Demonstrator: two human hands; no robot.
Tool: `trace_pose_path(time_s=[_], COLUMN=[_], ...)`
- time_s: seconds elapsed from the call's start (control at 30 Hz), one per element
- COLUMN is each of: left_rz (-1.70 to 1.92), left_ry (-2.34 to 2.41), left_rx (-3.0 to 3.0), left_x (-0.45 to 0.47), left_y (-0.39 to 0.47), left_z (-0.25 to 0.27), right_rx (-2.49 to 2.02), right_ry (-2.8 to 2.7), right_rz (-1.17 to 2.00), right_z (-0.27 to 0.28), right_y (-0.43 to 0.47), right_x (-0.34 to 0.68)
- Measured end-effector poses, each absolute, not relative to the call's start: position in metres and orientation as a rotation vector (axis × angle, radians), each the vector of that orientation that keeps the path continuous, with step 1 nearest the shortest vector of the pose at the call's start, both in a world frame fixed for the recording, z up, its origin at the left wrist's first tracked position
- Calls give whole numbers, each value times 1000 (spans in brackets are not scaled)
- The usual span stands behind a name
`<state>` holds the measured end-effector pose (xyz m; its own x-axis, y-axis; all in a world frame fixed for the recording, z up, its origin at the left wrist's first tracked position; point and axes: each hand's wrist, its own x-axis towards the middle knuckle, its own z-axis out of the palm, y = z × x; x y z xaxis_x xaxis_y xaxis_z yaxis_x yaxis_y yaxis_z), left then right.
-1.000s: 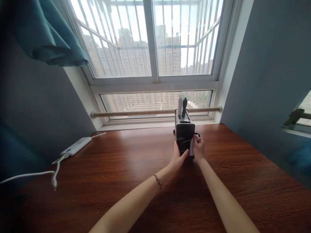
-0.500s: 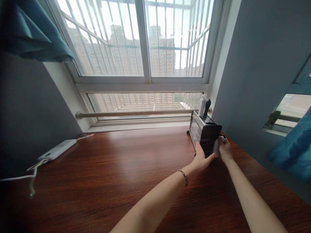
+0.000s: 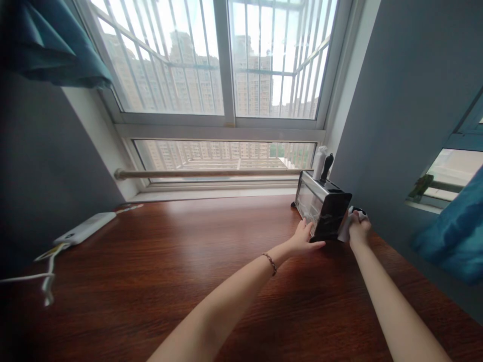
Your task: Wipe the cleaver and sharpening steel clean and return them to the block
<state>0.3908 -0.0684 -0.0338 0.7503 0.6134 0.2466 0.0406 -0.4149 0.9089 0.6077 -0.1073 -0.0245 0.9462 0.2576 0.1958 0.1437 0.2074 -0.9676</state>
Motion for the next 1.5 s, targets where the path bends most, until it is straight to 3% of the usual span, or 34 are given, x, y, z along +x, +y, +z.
trace_pose_path(time_s=[0.1,0.2,0.3,0.5,0.77,1.07,1.3,1.37,1.5], left_rz=[675,645,564,738,1024,845,923,950,1004], left_ry=[554,581,555,725,921,842,756,731,723], left_rx=[1797,1699,1556,1169,1263,1010,956,940,897], left_x=[341,286,237,179,136,131,132,133,135], left_y=[-63,-68,-83,-90,-60,-61,-68,-70,-71], left_z=[-37,-42,-44,-48,-63,-71,-66,-64,-62], right_rx=[-1297,-1111,-911,-680,-815,-890,-1261,-1268,-1186], right_ry=[-202,-287,-348,-443,-625,-716,-1072,-1205,-866], right_rz=[40,517,1198,1600,1501,1513,993,1039,1324], right_z=[-25,-30,-32,-24,-61,-71,-68,-64,-60], right_y=[-125,-140,-139,-102,-84,-83,-94,-98,-98], right_x=[574,506,423,314,289,296,286,284,285])
